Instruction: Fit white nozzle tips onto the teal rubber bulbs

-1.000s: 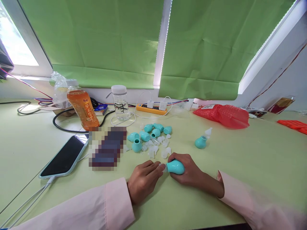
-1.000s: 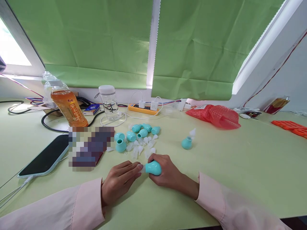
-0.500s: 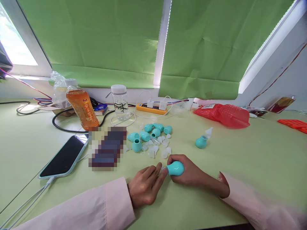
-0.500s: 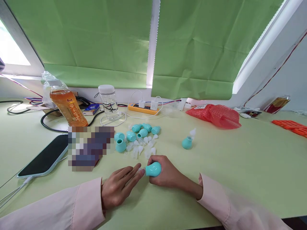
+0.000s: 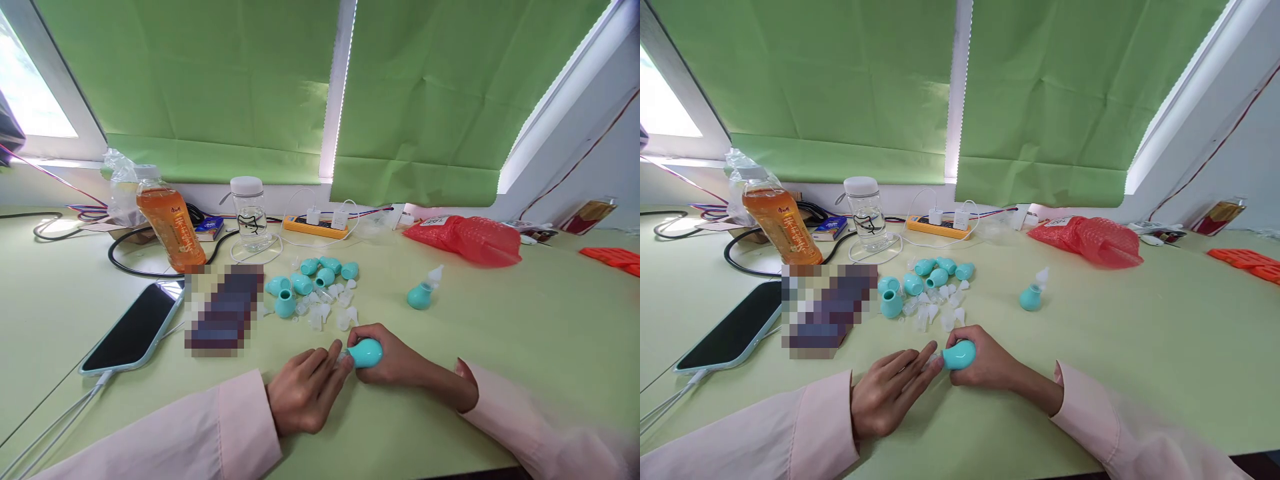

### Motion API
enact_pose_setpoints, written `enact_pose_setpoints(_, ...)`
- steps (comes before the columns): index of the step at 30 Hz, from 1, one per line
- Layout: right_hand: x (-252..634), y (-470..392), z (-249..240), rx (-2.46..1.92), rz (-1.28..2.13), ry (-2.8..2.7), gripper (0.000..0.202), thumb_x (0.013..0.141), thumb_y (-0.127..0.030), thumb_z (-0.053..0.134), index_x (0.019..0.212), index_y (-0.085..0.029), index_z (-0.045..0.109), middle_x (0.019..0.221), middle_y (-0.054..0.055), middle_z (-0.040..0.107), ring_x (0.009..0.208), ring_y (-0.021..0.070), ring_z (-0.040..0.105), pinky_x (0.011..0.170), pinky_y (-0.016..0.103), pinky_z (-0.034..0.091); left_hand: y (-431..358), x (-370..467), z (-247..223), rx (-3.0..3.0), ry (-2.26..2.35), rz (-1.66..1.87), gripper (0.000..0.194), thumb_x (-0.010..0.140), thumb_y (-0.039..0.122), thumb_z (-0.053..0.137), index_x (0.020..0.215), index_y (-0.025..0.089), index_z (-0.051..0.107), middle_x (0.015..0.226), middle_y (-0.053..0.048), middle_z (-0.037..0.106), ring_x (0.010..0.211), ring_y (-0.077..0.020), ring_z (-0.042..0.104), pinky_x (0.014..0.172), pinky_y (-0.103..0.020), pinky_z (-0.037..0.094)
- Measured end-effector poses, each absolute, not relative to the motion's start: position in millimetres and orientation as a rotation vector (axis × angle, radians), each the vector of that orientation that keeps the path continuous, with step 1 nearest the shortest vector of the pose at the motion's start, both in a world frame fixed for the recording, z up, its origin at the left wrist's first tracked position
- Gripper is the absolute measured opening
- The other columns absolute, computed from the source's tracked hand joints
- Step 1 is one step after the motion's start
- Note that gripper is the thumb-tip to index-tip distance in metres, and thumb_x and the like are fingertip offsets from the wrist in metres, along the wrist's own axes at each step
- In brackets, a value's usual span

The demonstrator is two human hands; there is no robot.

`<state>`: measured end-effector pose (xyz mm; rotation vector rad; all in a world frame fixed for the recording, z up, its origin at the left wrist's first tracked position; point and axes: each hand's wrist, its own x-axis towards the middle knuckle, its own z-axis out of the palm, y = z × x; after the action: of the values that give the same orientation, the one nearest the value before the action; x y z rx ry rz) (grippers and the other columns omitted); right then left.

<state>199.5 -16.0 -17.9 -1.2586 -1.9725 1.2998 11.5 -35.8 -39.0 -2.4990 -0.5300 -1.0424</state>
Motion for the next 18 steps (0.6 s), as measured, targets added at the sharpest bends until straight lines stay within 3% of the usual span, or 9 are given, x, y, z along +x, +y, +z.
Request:
enact_pose_setpoints(5, 195.0, -19.5, -7.8, -1.33, 1.578, -1.756, 0.027, 0.051, -0.015, 0.058, 0.075, -0.019, 0.045, 0.047, -0.01, 0.038, 0.04, 0.0045, 0.033, 0.036, 0.016, 0.025, -29.9, 13.2, -28.9, -2.742, -0.755, -1.443, 0.027, 0.076, 0.01, 0.05, 0.103, 0.014, 0.05, 0.087, -0.009, 0.064, 0.068, -0.0153, 0.055, 0.058, -0.027, 0.047)
enact_pose_setpoints(8, 193.4, -24.5, -6.0, -1.216, 1.683, -1.635, 0.035, 0.055, -0.022, 0.061, 0.084, -0.02, 0.042, 0.049, -0.01, 0.041, 0.037, 0.0037, 0.033, 0.034, 0.016, 0.024, -30.4, 13.8, -19.8, -2.837, -1.119, -1.679, 0.033, 0.073, 0.021, 0.056, 0.104, 0.014, 0.05, 0.081, -0.006, 0.062, 0.065, -0.014, 0.054, 0.058, -0.027, 0.047)
enact_pose_setpoints(10, 192.6, -27.5, -7.4, -1.077, 1.681, -1.602, 0.037, 0.058, -0.027, 0.063, 0.086, -0.02, 0.039, 0.056, -0.008, 0.044, 0.04, 0.0034, 0.035, 0.036, 0.016, 0.027, -30.9, 13.6, -14.4, -2.929, -1.313, -1.689, 0.024, 0.072, 0.028, 0.057, 0.092, 0.014, 0.056, 0.073, -0.005, 0.061, 0.061, -0.0135, 0.053, 0.056, -0.026, 0.046)
enact_pose_setpoints(13, 190.3, -30.4, -11.4, -1.01, 1.695, -1.613, 0.037, 0.063, -0.034, 0.064, 0.085, -0.02, 0.037, 0.055, -0.009, 0.042, 0.04, 0.0033, 0.035, 0.036, 0.015, 0.026, -30.4, 13.4, -10.0, -3.089, -1.293, -1.669, 0.019, 0.073, 0.032, 0.056, 0.076, 0.013, 0.059, 0.068, -0.005, 0.059, 0.061, -0.0144, 0.052, 0.057, -0.027, 0.044)
enact_pose_setpoints(18, 186.8, -33.7, -12.3, -1.059, 1.604, -1.739, 0.039, 0.064, -0.037, 0.063, 0.088, -0.021, 0.037, 0.056, -0.008, 0.039, 0.044, 0.0048, 0.035, 0.039, 0.016, 0.029, -29.7, 14.9, -11.5, -3.176, -1.151, -1.773, 0.02, 0.075, 0.028, 0.055, 0.09, 0.015, 0.059, 0.083, -0.007, 0.061, 0.075, -0.0163, 0.055, 0.066, -0.029, 0.044)
